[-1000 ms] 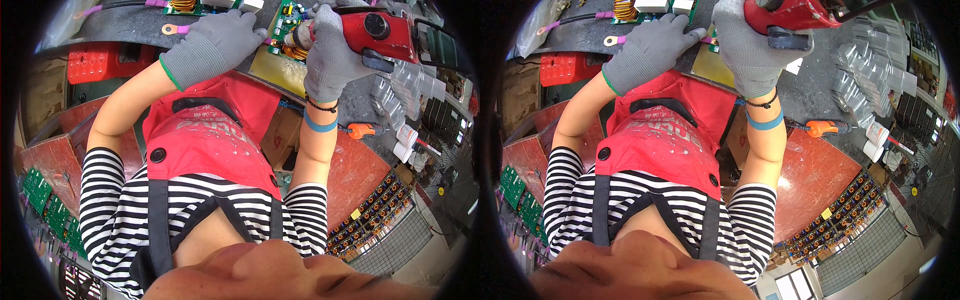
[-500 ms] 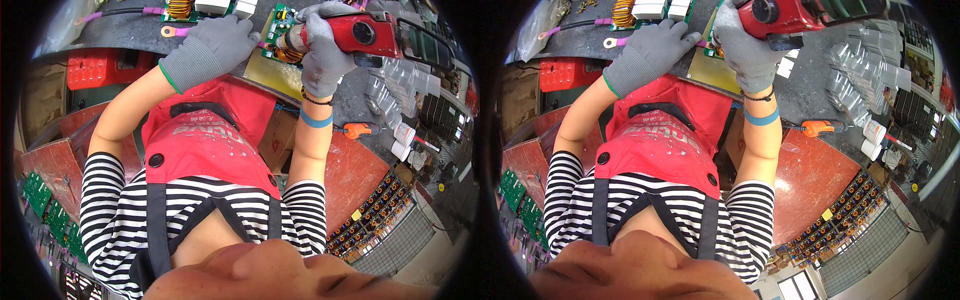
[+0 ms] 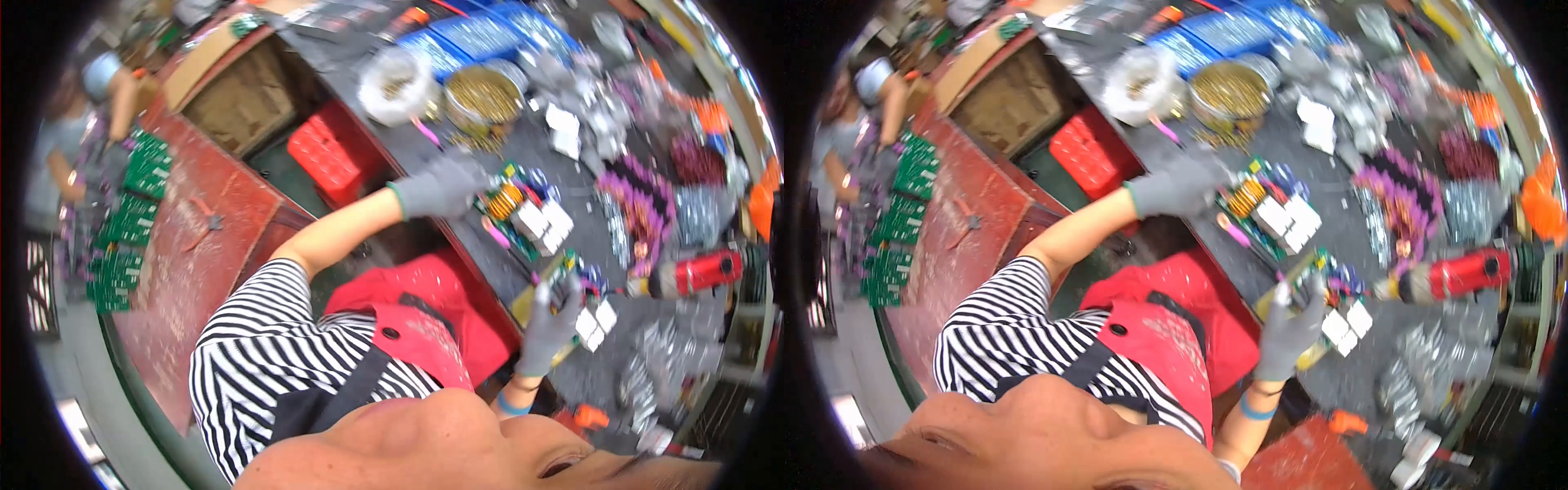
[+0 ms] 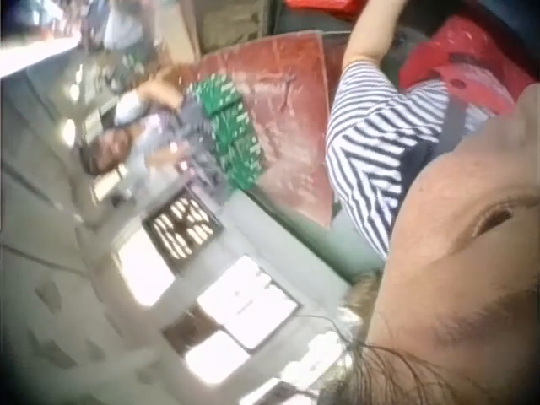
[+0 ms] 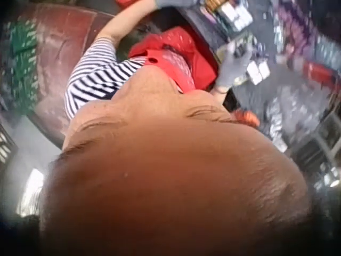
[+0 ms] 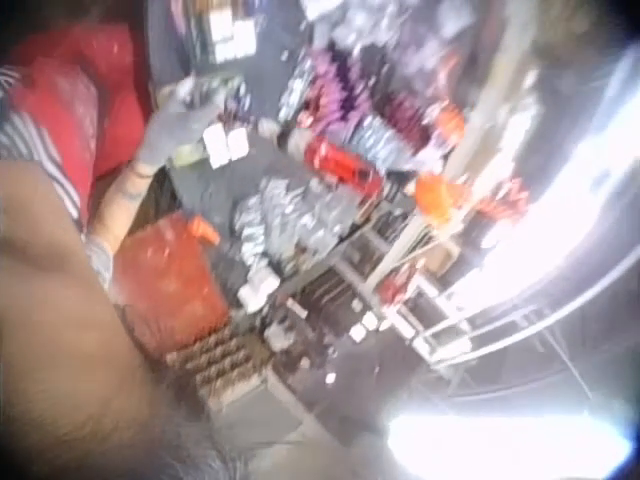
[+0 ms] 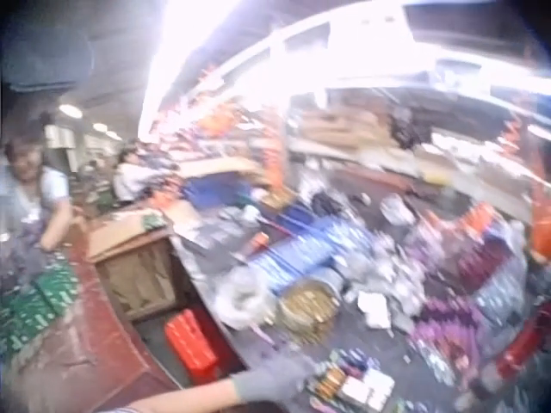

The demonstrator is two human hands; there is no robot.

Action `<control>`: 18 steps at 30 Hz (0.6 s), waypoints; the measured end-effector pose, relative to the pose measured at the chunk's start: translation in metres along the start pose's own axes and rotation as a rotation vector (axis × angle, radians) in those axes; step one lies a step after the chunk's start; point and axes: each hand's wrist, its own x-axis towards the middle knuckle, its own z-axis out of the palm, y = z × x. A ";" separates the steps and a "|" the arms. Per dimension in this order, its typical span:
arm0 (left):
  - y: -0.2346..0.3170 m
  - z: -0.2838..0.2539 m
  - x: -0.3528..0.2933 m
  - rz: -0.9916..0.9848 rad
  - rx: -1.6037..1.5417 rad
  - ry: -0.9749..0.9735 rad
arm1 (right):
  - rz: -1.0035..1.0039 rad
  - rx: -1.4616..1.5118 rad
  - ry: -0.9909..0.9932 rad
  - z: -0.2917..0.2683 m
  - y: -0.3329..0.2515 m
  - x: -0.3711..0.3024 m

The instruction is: The person places circuit boards onto the table, installs heat sinks onto them using an electric screwdriver, and fastens wire terminals to the boards with a power screwdriver.

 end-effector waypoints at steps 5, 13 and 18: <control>0.032 -0.022 0.014 -0.068 0.060 -0.300 | -0.544 -0.776 0.007 0.038 0.037 -0.009; 0.098 -0.108 0.075 0.356 0.101 -0.090 | 0.103 0.228 0.414 -0.137 -0.011 0.042; 0.047 -0.111 0.131 0.336 -0.364 -0.287 | 0.238 0.197 -0.046 -0.180 -0.023 0.082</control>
